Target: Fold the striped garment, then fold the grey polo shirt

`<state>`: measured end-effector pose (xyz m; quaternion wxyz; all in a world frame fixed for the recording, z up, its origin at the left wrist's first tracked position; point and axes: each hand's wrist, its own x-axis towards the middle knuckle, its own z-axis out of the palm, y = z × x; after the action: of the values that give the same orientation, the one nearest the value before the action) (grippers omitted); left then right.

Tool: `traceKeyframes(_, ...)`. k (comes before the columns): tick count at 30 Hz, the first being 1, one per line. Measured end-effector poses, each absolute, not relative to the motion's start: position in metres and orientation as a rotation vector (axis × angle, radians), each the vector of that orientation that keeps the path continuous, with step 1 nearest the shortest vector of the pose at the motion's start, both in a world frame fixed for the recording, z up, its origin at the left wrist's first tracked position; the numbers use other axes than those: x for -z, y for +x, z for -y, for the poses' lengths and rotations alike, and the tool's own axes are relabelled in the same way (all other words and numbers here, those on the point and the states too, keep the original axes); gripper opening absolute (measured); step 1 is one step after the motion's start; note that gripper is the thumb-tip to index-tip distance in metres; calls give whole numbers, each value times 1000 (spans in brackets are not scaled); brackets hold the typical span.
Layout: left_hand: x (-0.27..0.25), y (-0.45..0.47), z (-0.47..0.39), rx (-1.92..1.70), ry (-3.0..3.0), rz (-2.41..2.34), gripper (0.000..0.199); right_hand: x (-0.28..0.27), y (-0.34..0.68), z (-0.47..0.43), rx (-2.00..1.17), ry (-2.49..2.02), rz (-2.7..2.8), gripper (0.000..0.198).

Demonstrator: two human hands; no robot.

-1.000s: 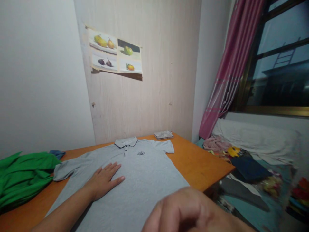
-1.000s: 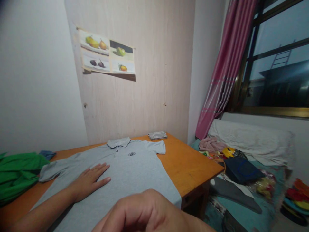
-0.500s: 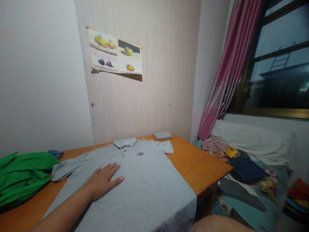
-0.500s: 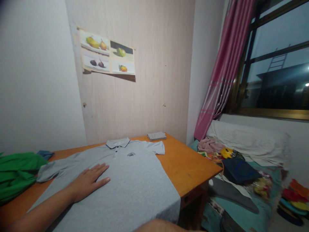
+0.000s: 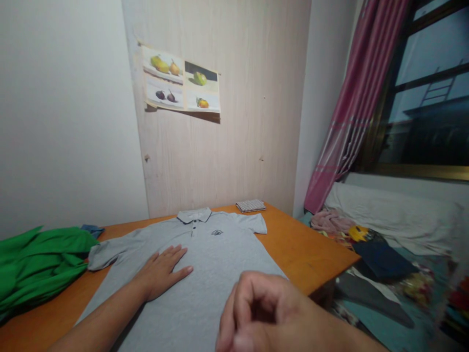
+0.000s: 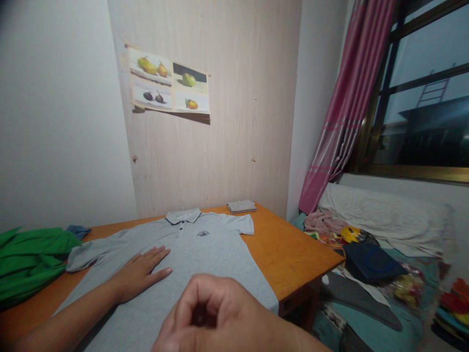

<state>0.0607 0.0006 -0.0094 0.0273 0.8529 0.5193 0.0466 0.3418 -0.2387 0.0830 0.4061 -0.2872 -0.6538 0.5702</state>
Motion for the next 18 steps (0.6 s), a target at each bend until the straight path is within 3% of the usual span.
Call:
traceKeyframes(5, 8, 61, 1, -145, 2620, -1597, 88, -38, 353, 167, -711, -1314, 1684, 29)
traceKeyframes(8, 4, 62, 3, -136, 2614, -1593, 88, -8, 374, 144, -471, -1509, 1783, 33)
traceKeyframes(13, 2, 64, 4, -118, 2619, -1597, 89, 10, 387, 135, -371, -1752, 2071, 69)
traceKeyframes(18, 3, 63, 5, -98, 2618, -1598, 90, 8, 385, 137, -400, -1835, 2199, 74)
